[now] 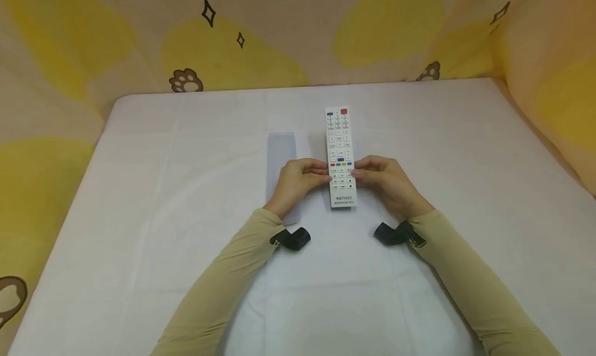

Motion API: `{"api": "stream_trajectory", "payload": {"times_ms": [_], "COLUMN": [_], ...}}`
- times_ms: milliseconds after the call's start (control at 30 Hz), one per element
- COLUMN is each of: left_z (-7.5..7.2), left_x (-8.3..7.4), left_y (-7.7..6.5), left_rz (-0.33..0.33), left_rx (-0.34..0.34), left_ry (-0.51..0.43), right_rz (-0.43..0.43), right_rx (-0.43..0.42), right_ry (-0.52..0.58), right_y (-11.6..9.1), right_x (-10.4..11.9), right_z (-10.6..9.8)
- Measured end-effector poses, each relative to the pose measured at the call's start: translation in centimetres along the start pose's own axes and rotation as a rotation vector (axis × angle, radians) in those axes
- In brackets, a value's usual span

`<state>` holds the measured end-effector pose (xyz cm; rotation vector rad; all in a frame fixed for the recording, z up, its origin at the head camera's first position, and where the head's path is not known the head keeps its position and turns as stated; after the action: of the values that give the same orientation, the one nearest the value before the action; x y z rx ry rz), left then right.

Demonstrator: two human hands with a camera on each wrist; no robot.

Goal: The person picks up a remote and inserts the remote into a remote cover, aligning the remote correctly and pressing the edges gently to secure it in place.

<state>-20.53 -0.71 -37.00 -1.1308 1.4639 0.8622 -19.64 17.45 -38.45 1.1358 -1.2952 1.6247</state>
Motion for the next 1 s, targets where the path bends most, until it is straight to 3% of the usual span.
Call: {"api": "stream_trajectory", "payload": {"times_ms": [467,767,1000], "left_z": [0.07,0.31,0.41], "left_x": [-0.15,-0.13,-0.19], "left_y": [-0.03,0.08,-0.14], "left_rz": [0.004,0.013,-0.017], "left_rx": [-0.015,-0.023,-0.022], "left_ry": [-0.034,-0.032,-0.014], "right_rz": [-0.034,-0.072,-0.063], "right_rx": [-0.037,-0.027,0.009], "right_ry": [0.063,0.091,0.079], "right_y": [-0.07,-0.18,-0.30], "right_x": [0.30,0.56,0.62], "right_z": [-0.18,-0.18,0.40]}}
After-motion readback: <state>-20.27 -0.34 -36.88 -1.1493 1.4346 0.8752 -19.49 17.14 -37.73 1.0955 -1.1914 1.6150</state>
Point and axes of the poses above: each hand's wrist, its own y-axis towards the middle knuckle, its own z-axis out of the palm, x = y × z, the point moved 7 cm from there along y, towards the middle knuckle, and after that the axes turned 4 degrees about z, right-handed, at the moved point
